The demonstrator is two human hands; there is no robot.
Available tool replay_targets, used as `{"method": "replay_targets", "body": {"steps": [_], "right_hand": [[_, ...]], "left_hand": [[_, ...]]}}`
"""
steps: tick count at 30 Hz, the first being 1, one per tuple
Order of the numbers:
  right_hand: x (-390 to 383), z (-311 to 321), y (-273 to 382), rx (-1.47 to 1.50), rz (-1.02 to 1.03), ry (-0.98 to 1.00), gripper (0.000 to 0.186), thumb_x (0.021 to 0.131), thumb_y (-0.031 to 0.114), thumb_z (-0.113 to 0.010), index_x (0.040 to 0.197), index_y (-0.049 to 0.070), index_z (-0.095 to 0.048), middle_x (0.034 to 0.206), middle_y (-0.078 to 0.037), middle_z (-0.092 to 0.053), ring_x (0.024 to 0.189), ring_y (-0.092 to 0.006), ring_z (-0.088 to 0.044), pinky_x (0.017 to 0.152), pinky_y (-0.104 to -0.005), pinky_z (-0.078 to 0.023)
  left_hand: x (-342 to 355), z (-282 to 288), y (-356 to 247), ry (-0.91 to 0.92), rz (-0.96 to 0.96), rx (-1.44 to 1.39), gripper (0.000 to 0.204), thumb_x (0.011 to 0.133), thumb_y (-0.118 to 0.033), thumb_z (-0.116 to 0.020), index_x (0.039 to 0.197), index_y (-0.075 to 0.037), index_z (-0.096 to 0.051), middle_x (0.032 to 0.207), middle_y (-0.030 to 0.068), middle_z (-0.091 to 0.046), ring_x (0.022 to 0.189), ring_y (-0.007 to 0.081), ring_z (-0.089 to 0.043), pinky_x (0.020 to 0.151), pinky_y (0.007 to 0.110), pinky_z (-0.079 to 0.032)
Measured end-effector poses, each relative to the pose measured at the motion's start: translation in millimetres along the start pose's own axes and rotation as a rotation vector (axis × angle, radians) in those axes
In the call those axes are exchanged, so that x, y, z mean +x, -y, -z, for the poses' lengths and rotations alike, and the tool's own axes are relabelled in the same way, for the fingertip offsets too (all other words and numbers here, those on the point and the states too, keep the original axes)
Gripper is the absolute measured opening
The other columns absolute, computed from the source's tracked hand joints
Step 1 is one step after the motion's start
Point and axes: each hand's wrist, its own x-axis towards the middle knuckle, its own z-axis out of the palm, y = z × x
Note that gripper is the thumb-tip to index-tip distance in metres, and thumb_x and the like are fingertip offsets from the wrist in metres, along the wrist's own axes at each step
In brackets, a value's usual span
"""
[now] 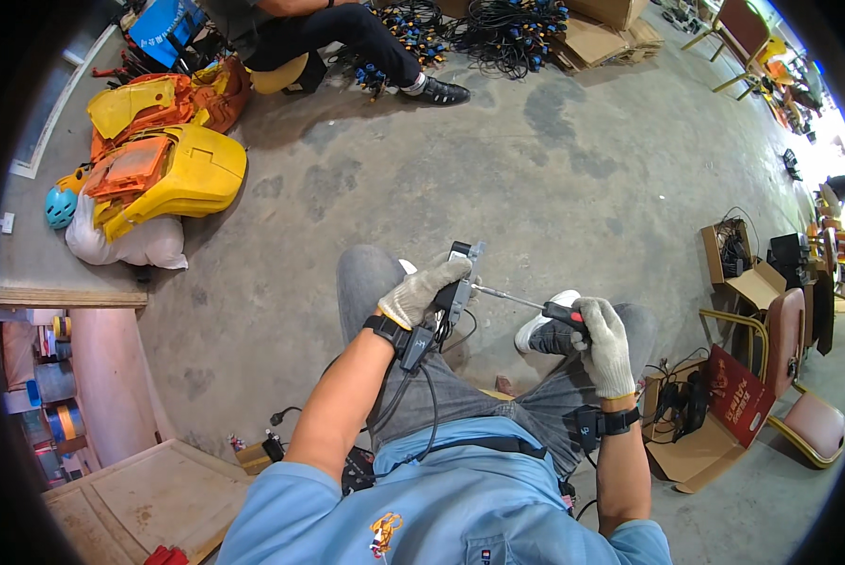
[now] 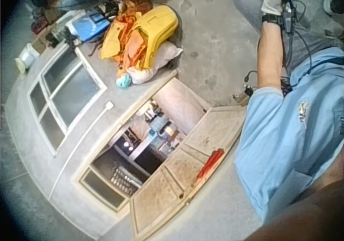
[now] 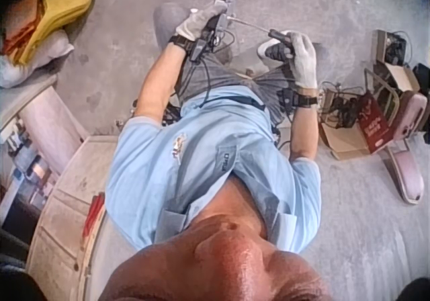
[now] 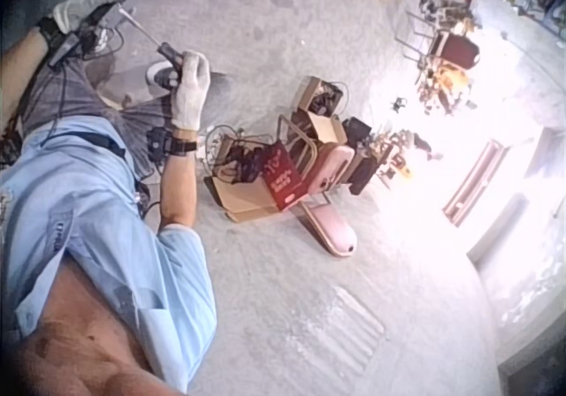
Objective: The person unscrews the cover of a small grey electrical box using a screwdriver while sitting.
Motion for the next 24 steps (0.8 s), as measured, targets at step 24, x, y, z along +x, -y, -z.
{"method": "replay_targets", "body": {"steps": [24], "right_hand": [[-6.5,-6.6,9.4,-0.024,0.070,0.120,0.031,0.110,0.017,-0.065,0.135,-0.002,-0.065,0.116,-0.006,-0.063,0.099,-0.0114,-0.061,0.082,-0.0265,-0.053]], "left_hand": [[-1.2,-2.2,-2.8,0.012,0.001,0.048,0.035,0.102,-0.039,-0.078,0.122,-0.011,-0.069,0.099,0.0023,-0.075,0.081,0.0085,-0.069,0.069,0.025,-0.056]]}}
